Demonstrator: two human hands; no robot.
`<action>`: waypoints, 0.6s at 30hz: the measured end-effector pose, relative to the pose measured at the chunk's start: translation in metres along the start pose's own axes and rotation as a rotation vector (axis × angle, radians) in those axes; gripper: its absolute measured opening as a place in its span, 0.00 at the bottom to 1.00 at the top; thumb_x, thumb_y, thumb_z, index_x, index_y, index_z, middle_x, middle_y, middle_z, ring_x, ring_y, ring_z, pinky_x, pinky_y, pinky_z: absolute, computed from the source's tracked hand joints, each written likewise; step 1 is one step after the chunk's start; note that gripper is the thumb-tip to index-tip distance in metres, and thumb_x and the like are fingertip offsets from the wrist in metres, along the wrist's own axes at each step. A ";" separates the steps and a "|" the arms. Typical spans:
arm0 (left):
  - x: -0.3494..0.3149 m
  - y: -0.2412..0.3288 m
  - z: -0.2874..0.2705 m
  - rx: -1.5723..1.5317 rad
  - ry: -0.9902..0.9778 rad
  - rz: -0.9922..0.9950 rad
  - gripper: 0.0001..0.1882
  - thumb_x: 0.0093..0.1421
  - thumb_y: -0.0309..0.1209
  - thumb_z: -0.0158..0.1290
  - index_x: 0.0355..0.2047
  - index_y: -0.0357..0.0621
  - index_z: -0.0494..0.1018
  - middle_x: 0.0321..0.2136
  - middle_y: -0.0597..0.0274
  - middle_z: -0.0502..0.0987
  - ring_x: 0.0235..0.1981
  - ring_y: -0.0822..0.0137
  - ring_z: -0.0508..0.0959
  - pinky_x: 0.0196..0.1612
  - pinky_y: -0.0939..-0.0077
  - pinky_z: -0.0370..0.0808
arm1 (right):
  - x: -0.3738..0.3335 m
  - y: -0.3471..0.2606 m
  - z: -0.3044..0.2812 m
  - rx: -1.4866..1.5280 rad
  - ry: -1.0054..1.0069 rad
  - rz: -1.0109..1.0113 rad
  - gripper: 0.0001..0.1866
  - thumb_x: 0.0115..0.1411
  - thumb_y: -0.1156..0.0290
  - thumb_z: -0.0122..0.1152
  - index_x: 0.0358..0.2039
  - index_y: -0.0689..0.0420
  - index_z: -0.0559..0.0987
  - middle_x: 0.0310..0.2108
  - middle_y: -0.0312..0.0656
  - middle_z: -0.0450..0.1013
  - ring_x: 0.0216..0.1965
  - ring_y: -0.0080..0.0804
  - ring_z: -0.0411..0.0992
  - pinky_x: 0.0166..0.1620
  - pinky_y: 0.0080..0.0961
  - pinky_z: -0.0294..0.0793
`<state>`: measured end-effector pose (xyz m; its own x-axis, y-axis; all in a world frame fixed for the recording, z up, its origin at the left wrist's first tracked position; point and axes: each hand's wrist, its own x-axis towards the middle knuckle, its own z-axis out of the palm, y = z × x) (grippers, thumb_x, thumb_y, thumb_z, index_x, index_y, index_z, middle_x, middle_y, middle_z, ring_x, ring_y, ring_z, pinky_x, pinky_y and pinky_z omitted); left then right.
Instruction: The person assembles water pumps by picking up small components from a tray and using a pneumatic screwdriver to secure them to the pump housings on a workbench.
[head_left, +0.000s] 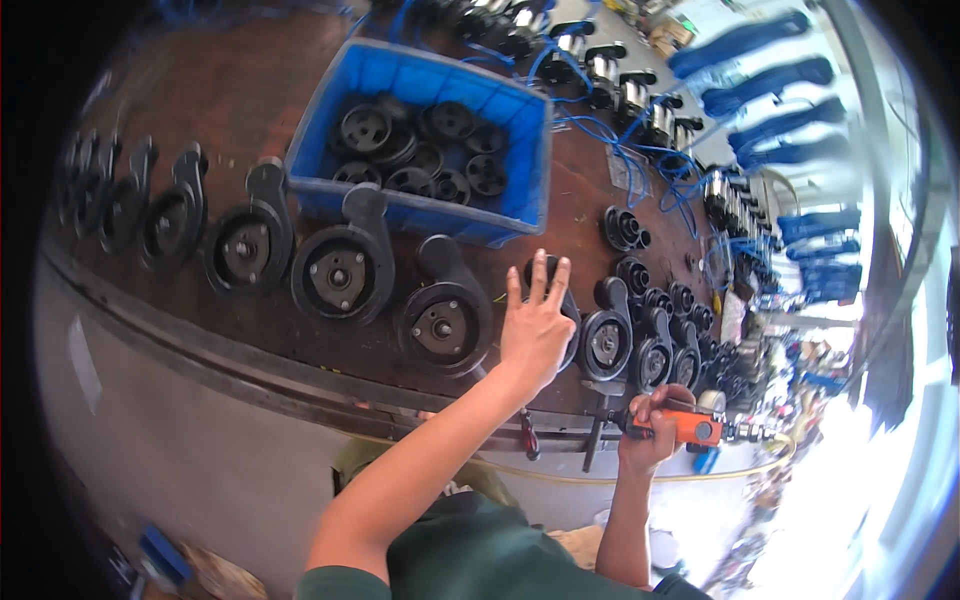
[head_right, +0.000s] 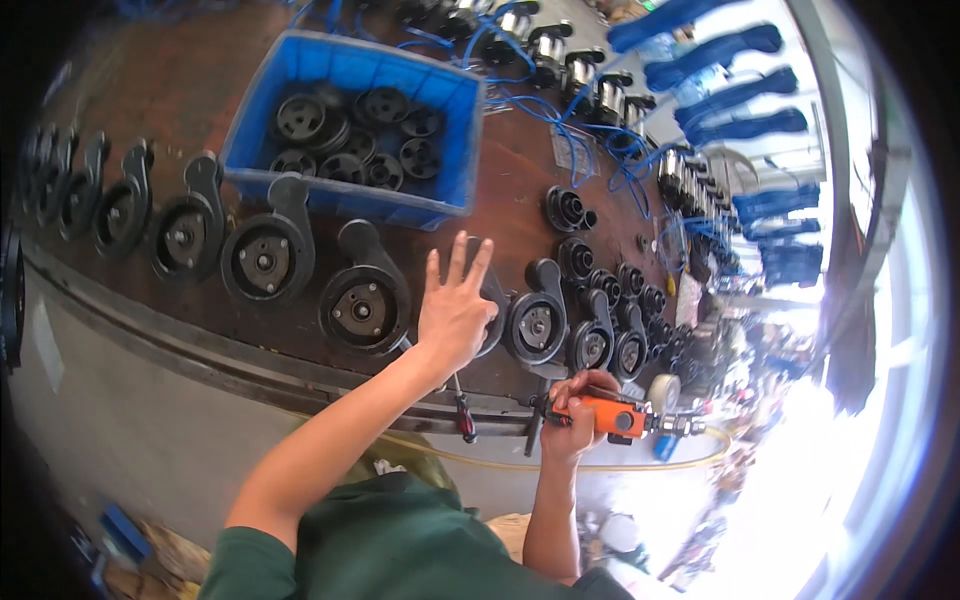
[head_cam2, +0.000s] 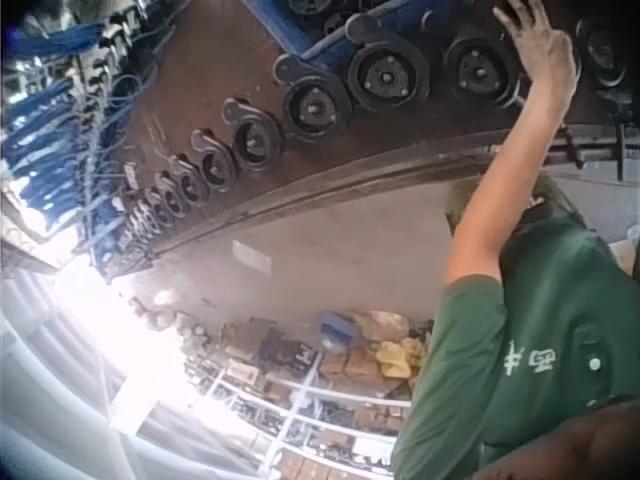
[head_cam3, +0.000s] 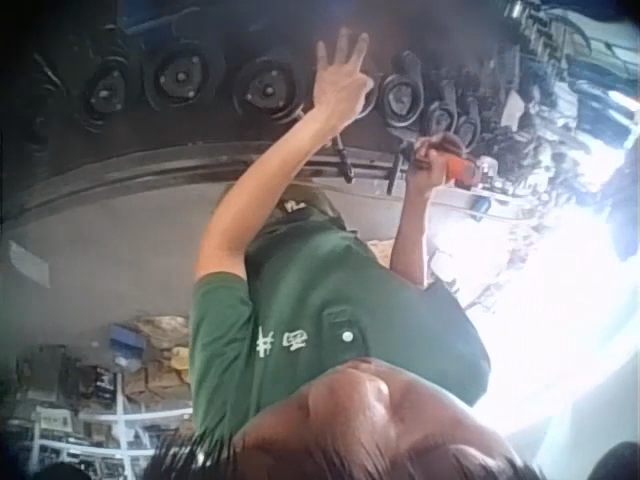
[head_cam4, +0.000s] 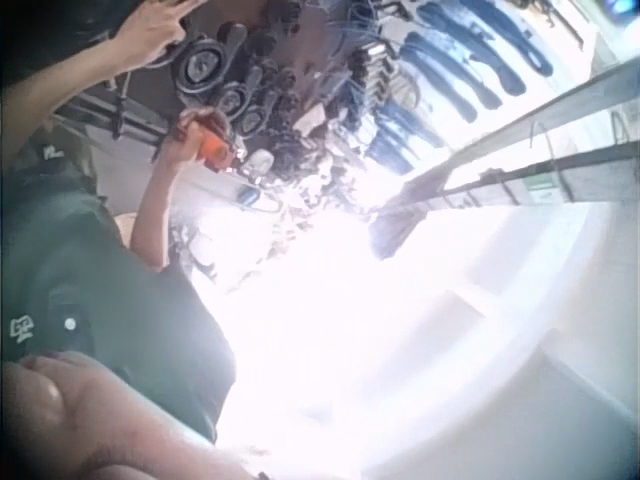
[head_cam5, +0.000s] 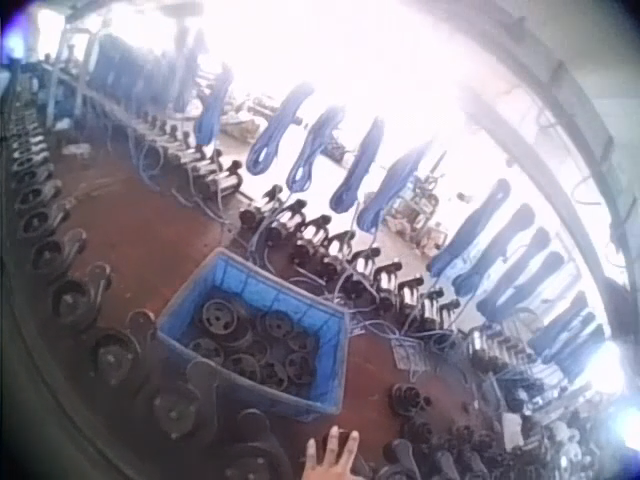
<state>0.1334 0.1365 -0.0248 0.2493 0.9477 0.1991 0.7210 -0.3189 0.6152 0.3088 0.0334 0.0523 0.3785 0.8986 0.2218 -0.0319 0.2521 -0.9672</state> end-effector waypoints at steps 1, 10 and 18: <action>0.001 0.007 -0.006 0.011 -0.033 -0.024 0.05 0.51 0.31 0.59 0.23 0.49 0.84 0.73 0.53 0.57 0.75 0.40 0.49 0.71 0.32 0.47 | -0.001 -0.006 0.000 0.016 0.029 0.007 0.22 0.49 0.76 0.56 0.47 0.62 0.73 0.36 0.44 0.72 0.26 0.26 0.69 0.35 0.27 0.73; 0.005 0.023 0.009 0.108 0.046 -0.014 0.09 0.38 0.33 0.72 0.24 0.58 0.86 0.73 0.56 0.57 0.74 0.40 0.49 0.73 0.43 0.46 | -0.007 -0.038 -0.036 0.234 0.152 -0.065 0.21 0.49 0.81 0.54 0.48 0.64 0.72 0.34 0.46 0.72 0.25 0.27 0.69 0.36 0.30 0.75; -0.005 0.031 0.021 0.164 0.110 -0.176 0.07 0.44 0.35 0.70 0.26 0.58 0.86 0.73 0.61 0.57 0.73 0.40 0.51 0.72 0.42 0.47 | -0.015 -0.037 -0.065 0.282 0.243 -0.014 0.23 0.49 0.81 0.55 0.49 0.63 0.72 0.35 0.45 0.71 0.25 0.27 0.68 0.36 0.31 0.74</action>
<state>0.1679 0.1212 -0.0223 0.0457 0.9813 0.1872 0.8443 -0.1381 0.5178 0.3644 -0.0131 0.0761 0.5882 0.7914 0.1662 -0.2660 0.3834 -0.8844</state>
